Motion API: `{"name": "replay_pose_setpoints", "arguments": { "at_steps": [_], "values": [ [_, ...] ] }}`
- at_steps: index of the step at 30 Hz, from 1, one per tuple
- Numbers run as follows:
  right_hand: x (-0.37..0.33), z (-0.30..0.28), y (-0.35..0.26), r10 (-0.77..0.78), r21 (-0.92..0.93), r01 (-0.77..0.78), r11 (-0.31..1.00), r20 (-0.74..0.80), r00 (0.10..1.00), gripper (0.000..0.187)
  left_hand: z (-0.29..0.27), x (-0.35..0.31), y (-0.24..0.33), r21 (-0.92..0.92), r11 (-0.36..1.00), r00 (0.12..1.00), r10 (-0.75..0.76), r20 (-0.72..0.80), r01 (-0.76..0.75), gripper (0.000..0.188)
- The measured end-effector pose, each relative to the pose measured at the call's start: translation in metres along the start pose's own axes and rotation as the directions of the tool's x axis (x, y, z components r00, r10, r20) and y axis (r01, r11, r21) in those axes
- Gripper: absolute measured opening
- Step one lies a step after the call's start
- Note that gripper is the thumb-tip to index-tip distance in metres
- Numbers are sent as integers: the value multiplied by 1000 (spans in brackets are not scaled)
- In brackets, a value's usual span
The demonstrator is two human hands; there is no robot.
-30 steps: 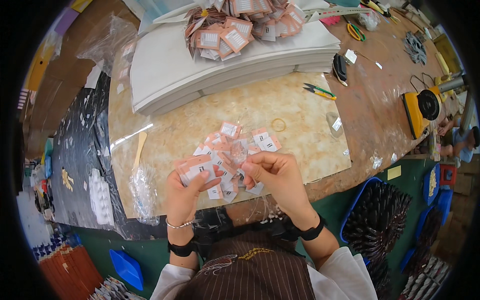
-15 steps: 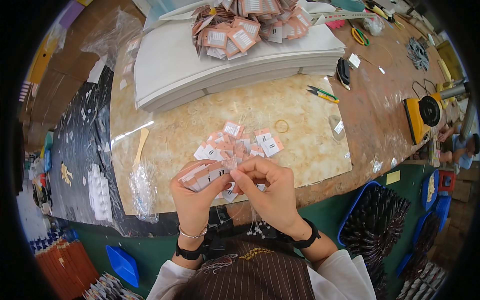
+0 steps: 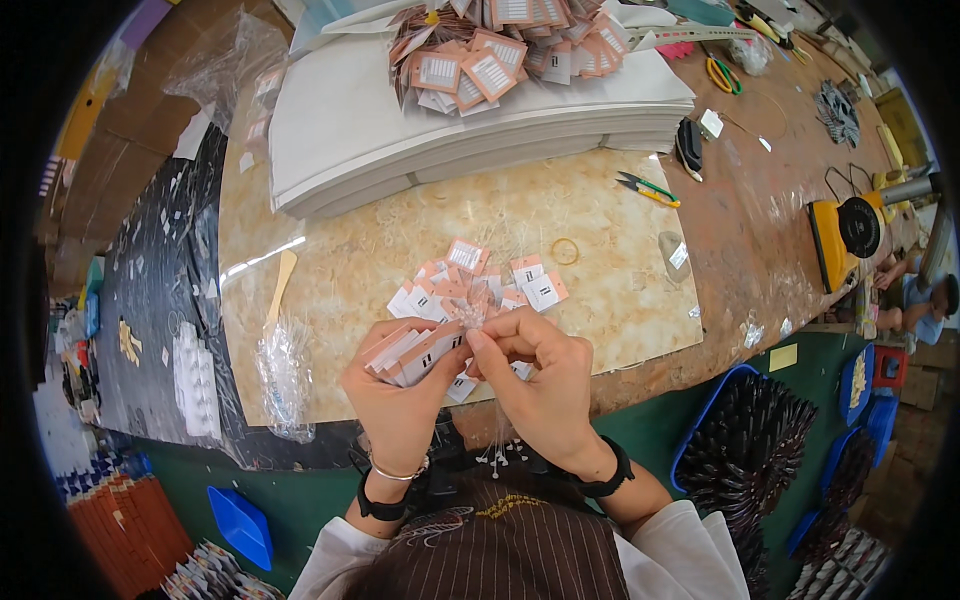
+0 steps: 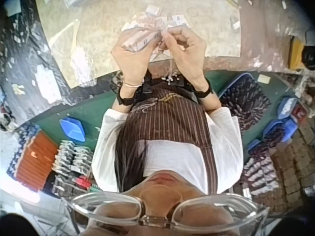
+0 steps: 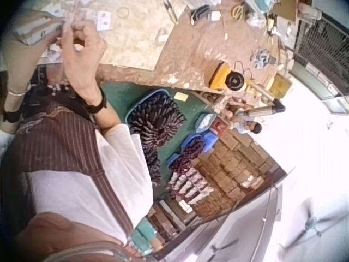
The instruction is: Sorting through small printed tags and bundling them together with a rubber band.
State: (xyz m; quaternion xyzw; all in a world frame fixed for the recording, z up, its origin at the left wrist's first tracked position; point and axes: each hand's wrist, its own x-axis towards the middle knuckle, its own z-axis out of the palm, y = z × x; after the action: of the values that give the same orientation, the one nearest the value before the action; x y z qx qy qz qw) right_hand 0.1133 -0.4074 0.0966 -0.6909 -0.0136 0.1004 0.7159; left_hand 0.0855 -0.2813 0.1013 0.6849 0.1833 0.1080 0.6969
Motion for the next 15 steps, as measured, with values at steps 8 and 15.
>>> {"name": "replay_pose_setpoints", "arguments": {
  "at_steps": [8,15],
  "values": [
    [0,5,1,-30,3,31,1000,-64,997,8,-1,-1,-9,135,987,995,96,-23,-92,21],
    [15,-18,10,93,123,-130,984,266,959,6,-10,4,-8,319,912,966,226,129,-256,23]
  ]
}}
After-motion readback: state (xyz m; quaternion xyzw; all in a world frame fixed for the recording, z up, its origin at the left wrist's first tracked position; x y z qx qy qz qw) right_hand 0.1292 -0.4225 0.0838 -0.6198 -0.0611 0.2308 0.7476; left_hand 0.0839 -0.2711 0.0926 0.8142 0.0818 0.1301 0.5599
